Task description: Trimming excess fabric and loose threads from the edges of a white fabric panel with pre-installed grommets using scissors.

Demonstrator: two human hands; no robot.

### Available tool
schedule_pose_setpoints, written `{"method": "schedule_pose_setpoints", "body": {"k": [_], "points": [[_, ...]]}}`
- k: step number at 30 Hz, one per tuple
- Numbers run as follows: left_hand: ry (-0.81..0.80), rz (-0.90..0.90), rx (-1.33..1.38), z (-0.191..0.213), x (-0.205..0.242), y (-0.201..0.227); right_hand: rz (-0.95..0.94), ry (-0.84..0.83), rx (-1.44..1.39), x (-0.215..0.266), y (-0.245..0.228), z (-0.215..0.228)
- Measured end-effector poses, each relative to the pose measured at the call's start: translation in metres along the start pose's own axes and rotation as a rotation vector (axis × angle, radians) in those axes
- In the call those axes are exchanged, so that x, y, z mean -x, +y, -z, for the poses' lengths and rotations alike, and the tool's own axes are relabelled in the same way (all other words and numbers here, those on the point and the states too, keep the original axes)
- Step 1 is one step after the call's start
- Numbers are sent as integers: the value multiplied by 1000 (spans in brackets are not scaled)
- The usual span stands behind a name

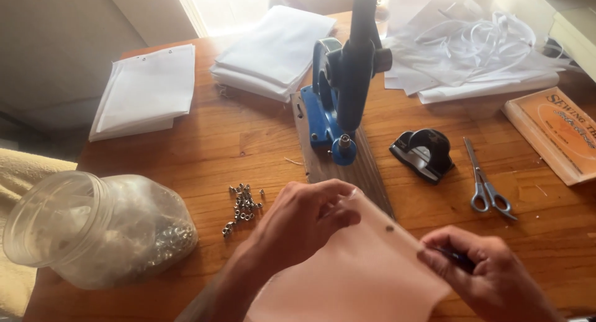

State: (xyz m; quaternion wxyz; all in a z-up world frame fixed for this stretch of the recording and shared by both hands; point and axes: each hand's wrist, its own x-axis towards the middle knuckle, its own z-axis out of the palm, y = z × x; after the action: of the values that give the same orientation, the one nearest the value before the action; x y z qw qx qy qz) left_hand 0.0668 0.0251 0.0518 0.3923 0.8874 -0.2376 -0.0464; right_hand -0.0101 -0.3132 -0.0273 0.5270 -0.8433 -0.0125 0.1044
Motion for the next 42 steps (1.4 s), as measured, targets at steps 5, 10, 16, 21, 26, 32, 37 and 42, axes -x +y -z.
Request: {"method": "schedule_pose_setpoints", "body": {"k": [5,10,16,21,26,32,37,42], "points": [[94,104,201,-38,-22,-12,-360,162,-30,17,10,-20],[186,87,194,-57,-28,-7,-545,326,-128,27,5,-36],[380,-257,86,-75,-22,-11,-472,186,-157,22,39,-15],[477,-357,191,-95,-26,-31,-513,-86,571,1,-8,16],[429,-200,337,-94,-31,-46,237,16,654,-29,-19,33],[433,-173,370,-95,-31,-46,553,2,861,-67,-68,30],[457,-231,369,-98,-31,-45,234,-229,970,-116,-88,43],[457,-263,346,-98,-31,-43,2,-524,1114,-140,-129,39]]}}
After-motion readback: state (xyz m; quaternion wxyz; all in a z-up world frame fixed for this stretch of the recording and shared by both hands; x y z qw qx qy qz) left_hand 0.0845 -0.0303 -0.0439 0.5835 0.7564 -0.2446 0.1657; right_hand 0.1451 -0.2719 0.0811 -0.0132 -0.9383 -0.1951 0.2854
